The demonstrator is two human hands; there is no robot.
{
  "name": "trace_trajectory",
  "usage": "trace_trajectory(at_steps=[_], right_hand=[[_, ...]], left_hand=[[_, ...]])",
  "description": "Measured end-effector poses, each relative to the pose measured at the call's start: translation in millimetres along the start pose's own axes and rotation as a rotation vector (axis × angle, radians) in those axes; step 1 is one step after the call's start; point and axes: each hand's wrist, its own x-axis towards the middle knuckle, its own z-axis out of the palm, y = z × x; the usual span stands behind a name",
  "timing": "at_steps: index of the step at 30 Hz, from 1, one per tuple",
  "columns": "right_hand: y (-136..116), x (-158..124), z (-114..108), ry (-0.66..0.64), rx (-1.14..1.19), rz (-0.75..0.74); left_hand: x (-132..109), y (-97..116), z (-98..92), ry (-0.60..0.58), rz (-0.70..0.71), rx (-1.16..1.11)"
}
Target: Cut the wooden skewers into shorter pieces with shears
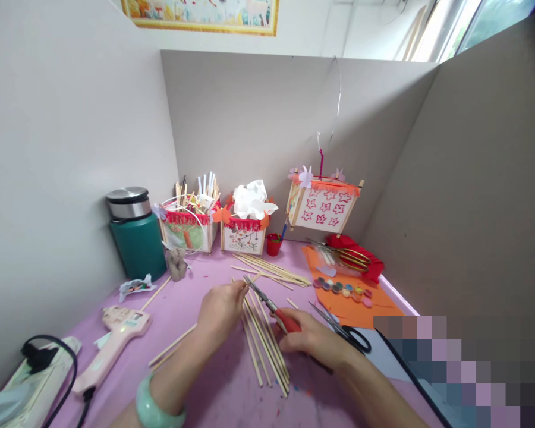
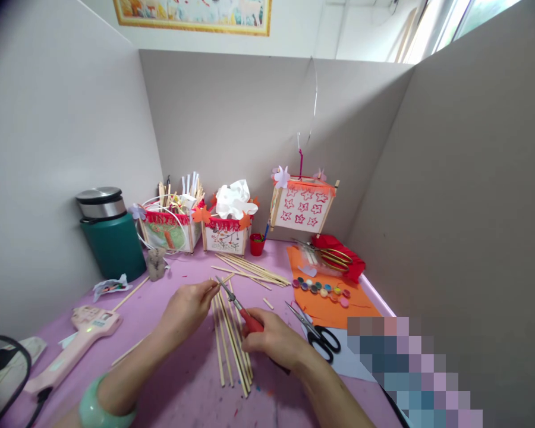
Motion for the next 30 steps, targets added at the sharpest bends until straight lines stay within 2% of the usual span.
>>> trace_trajectory(at_steps=[4,10,13,22,27,30], right_hand=[[-4.5,-2.7,-1.0,-0.011,0.028,0.023],[-3.1,-3.3,-0.9,-0.036,0.023,0.000],[-0.9,-1.8,-1.0,-0.047,0.008,-0.026],[11.0,8.2,2.0,0.052,-0.137,-0.079],[9.8,7.5,1.8,0.031,-0.105,-0.042],[8.1,5.2,1.4,0.040,-0.081,-0.057]], left_hand=[[2.7,-1.8,-2.5,-0.011,0.004,-0.085],[7.9,-2.7,-14.3,-0.179,-0.064,-0.329],[10.1,-2.8,-16.7,-0.217,-0.087,-0.366],[7.4,-6.2,-6.9,-0.131,-0.033,-0.273],[3.4,-3.7,-3.1,-0.035,-0.021,-0.156],[2.4,-2.8,-2.9,-0.022,-0.004,-0.097]])
